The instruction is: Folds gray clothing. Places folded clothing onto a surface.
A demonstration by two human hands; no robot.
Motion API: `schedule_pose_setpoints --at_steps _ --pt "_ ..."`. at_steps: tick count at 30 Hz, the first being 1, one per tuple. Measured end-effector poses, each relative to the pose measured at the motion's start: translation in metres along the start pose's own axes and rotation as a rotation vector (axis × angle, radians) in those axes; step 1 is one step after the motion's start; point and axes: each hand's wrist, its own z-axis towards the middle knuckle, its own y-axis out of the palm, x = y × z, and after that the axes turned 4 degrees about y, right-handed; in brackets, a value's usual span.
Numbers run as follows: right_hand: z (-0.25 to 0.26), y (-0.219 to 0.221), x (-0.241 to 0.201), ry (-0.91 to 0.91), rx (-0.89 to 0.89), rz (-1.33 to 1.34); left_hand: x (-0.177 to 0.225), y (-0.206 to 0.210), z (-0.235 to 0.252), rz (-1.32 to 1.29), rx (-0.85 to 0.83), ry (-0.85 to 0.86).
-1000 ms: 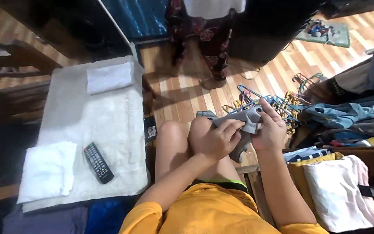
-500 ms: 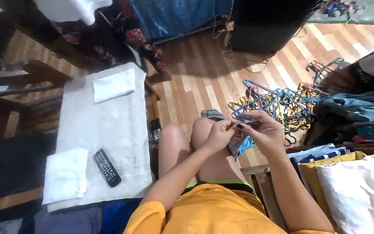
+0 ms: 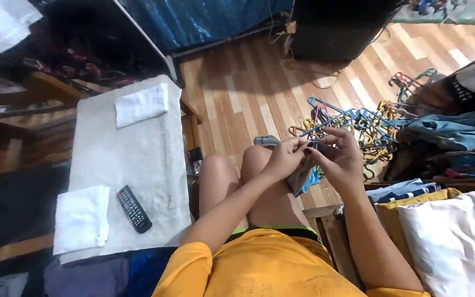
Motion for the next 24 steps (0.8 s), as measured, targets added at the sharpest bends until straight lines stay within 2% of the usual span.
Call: schedule_pose_setpoints --at_steps 2,4,6,9,11,14,19,21,24 --pt "-0.001 0.002 0.006 -0.047 0.045 -0.004 -0.004 0.001 -0.001 -0.042 0.006 -0.056" --pt "-0.003 0.004 0.011 -0.123 0.113 -0.139 -0.007 0.001 -0.005 -0.051 0.018 -0.090" --pt "-0.007 0.005 0.011 -0.199 0.185 -0.366 -0.010 0.002 -0.006 -0.011 0.063 -0.077" --pt "-0.016 0.009 0.016 -0.197 0.168 -0.485 -0.010 0.004 -0.006 0.062 0.151 -0.037" --pt "-0.020 0.011 0.022 -0.111 0.077 -0.402 -0.006 0.006 -0.004 0.067 0.171 -0.040" --pt "-0.016 0.010 0.027 -0.036 0.023 -0.201 -0.004 0.006 0.001 0.036 0.103 -0.123" --pt "-0.010 0.003 0.028 -0.124 0.014 -0.050 -0.014 0.001 0.002 0.035 0.135 -0.099" --pt "-0.010 0.000 0.021 0.044 0.081 0.192 -0.015 -0.004 0.002 0.052 0.190 -0.128" --pt "-0.001 -0.007 -0.002 0.510 0.145 0.553 -0.017 -0.014 0.008 0.133 0.257 -0.095"
